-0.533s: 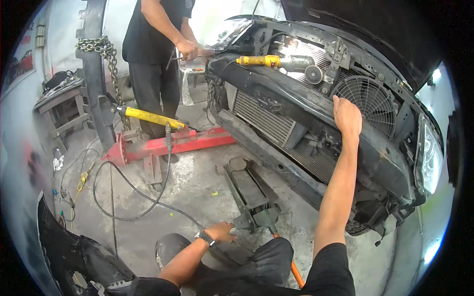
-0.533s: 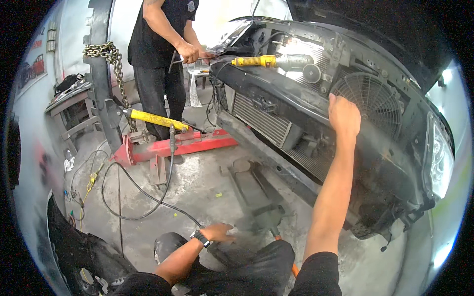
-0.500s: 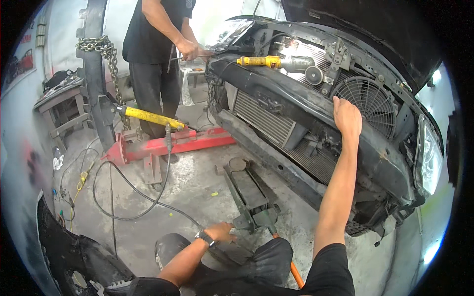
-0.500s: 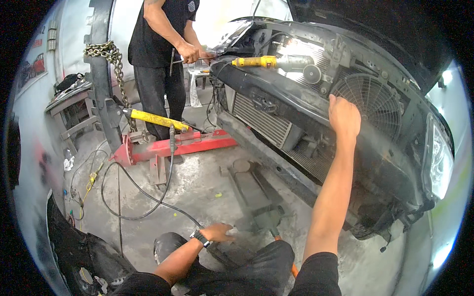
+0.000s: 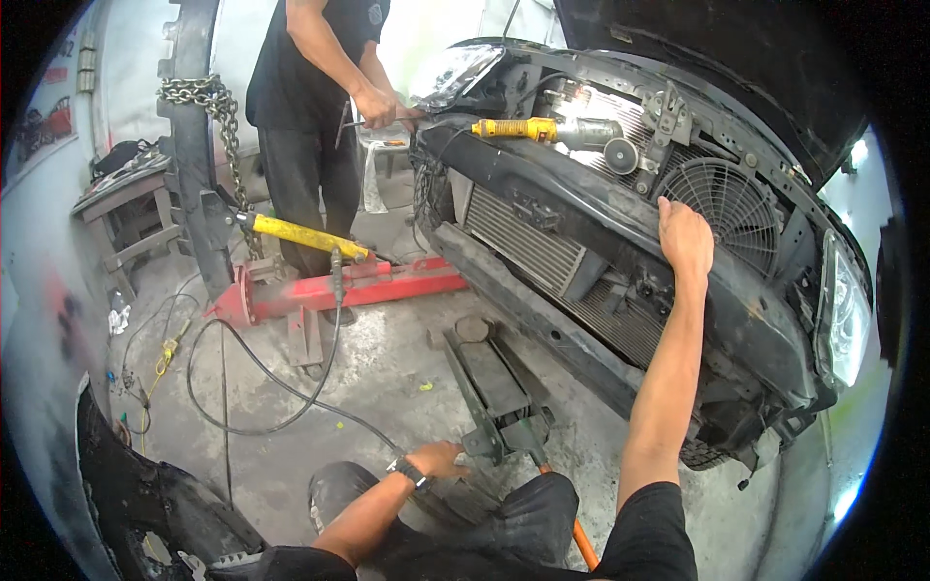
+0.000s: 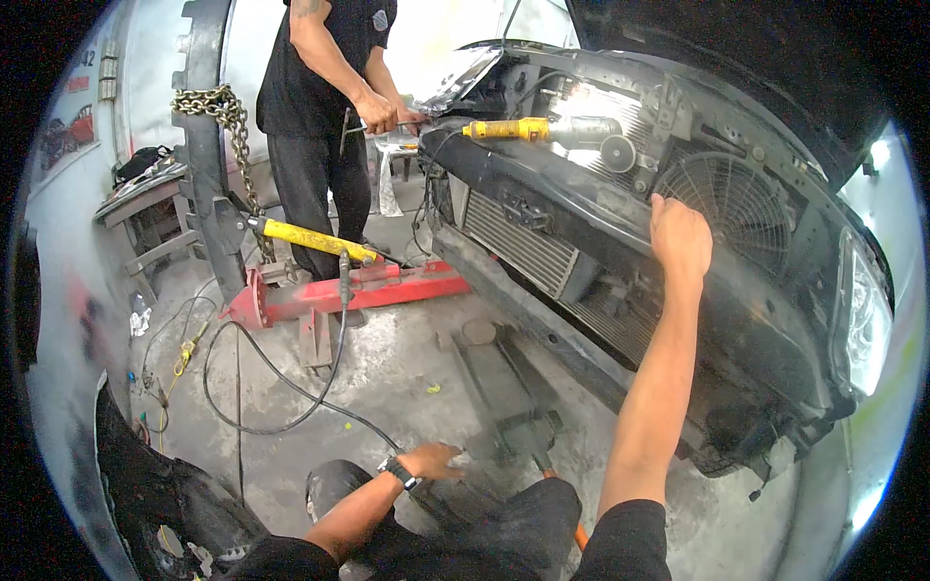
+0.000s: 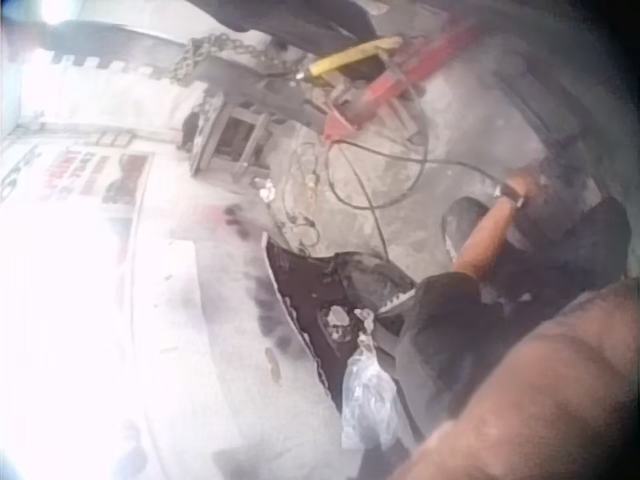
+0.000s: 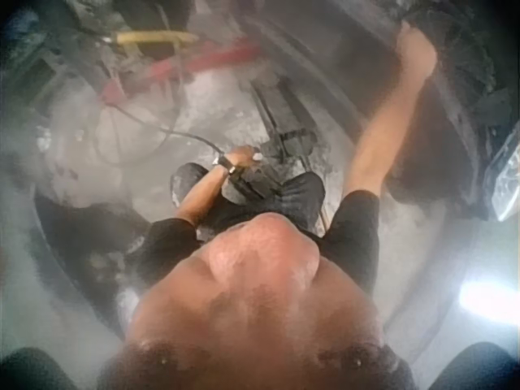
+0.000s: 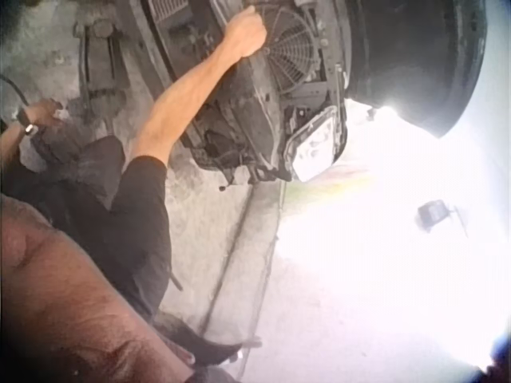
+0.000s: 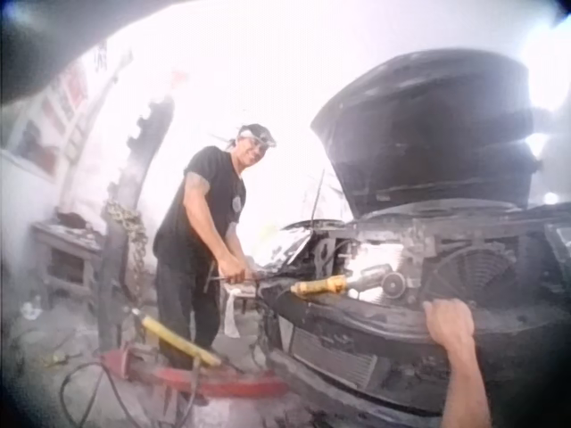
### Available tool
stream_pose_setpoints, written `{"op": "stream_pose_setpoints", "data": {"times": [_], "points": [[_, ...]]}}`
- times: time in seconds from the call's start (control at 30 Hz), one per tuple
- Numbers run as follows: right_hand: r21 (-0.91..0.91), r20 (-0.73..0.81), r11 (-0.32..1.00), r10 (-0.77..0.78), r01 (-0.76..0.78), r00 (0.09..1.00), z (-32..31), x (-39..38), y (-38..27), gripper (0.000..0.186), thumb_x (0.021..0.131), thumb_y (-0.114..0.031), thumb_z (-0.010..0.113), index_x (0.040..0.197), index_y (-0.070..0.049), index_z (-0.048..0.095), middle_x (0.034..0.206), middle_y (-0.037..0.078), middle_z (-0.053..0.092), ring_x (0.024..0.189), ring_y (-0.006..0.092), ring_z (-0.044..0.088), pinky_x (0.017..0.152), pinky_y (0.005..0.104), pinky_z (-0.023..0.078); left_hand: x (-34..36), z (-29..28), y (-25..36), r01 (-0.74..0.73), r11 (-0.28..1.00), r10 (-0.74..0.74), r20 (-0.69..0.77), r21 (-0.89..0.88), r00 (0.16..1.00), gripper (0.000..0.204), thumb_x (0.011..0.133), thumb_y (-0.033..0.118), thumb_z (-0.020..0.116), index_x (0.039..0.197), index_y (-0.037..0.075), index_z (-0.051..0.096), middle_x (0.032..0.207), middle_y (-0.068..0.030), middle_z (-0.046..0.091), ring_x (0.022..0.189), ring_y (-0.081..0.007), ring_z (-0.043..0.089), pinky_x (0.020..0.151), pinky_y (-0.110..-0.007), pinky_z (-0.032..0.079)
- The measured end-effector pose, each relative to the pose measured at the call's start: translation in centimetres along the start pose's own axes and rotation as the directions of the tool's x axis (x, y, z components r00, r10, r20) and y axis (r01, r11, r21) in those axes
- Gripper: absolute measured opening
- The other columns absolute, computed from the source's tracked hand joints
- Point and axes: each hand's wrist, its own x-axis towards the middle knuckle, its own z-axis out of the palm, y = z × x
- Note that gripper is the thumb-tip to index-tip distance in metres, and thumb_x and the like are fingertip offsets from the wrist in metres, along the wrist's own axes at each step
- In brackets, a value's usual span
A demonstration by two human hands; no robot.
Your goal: The person holds and aligns the front bumper bar of a car while an assistant heats and shapes the frame, then assists with adjusting the headlight assembly.
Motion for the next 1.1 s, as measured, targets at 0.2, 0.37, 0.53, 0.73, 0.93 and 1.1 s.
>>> {"op": "stream_pose_setpoints", "data": {"times": [0.2, 0.37, 0.53, 0.73, 0.93, 1.1], "points": [[0.006, -0.017, 1.0, -0.018, 0.018, 1.0, 0.8, 0.0, 0.4, 0.05, 0.099, -0.039, 0.043, 0.082, 0.002, 0.066, 0.088, 0.027, 0.066, 0.09, 0.0435, 0.063, 0.081, 0.0525, 0.047, -0.5, -0.3, 0.5, 0.017, 1.0, -0.017, -0.018, -0.014, 1.0, 0.062, 0.084, 0.045, 0.064, 0.131, 0.007, 0.054, 0.118, -0.0238, 0.062, 0.113, -0.0388, 0.059, 0.094, -0.047, 0.048], [0.012, -0.038, 0.999, -0.035, 0.035, 0.999, 0.6, -0.2, 0.4, 0.05, 0.099, -0.038, 0.043, 0.082, 0.002, 0.067, 0.087, 0.027, 0.066, 0.089, 0.0436, 0.063, 0.081, 0.0523, 0.047, -1.0, -0.7, 1.2, 0.041, 0.999, -0.041, -0.013, -0.014, 0.999, 0.062, 0.083, 0.044, 0.066, 0.131, 0.007, 0.053, 0.116, -0.0249, 0.063, 0.112, -0.0394, 0.059, 0.093, -0.047, 0.048], [-0.011, -0.016, 0.999, -0.036, 0.036, 0.999, 0.2, -0.1, -0.1, 0.047, 0.099, -0.035, 0.044, 0.082, 0.002, 0.068, 0.088, 0.025, 0.067, 0.09, 0.0411, 0.064, 0.083, 0.0504, 0.048, -0.6, -0.4, 0.5, 0.031, 0.999, -0.032, -0.001, -0.036, 1.0, 0.063, 0.084, 0.045, 0.065, 0.132, 0.006, 0.053, 0.117, -0.024, 0.063, 0.111, -0.04, 0.059, 0.092, -0.047, 0.048], [-0.005, -0.032, 0.999, -0.05, 0.05, 0.998, 0.7, 0.1, 0.4, 0.049, 0.099, -0.038, 0.043, 0.083, 0.002, 0.066, 0.087, 0.027, 0.065, 0.088, 0.0441, 0.063, 0.08, 0.0523, 0.048, -0.5, -0.4, 0.6, 0.033, 0.999, -0.033, 0.007, 0.001, 0.999, 0.071, 0.086, 0.055, 0.06, 0.132, 0.002, 0.052, 0.119, -0.0242, 0.062, 0.112, -0.0392, 0.059, 0.093, -0.046, 0.048], [0.006, 0.021, 1.0, -0.002, 0.002, 1.0, 0.0, -0.2, -0.2, 0.049, 0.099, -0.039, 0.042, 0.088, 0.002, 0.067, 0.092, 0.028, 0.065, 0.092, 0.0441, 0.062, 0.083, 0.0517, 0.047, -0.4, -0.5, 0.5, 0.047, 0.999, -0.047, 0.054, 0.0, 0.997, 0.074, 0.086, 0.055, 0.06, 0.137, 0.003, 0.048, 0.127, -0.0233, 0.058, 0.119, -0.0382, 0.055, 0.098, -0.045, 0.045], [0.005, 0.008, 1.0, -0.009, 0.009, 1.0, 0.1, -0.1, -0.1, 0.049, 0.099, -0.039, 0.042, 0.087, 0.002, 0.067, 0.091, 0.028, 0.065, 0.091, 0.0441, 0.062, 0.083, 0.0517, 0.047, -0.3, -0.4, 0.5, 0.057, 0.998, -0.057, 0.051, 0.007, 0.997, 0.075, 0.085, 0.056, 0.061, 0.137, 0.003, 0.048, 0.126, -0.0238, 0.059, 0.118, -0.0388, 0.056, 0.098, -0.046, 0.045]]}}
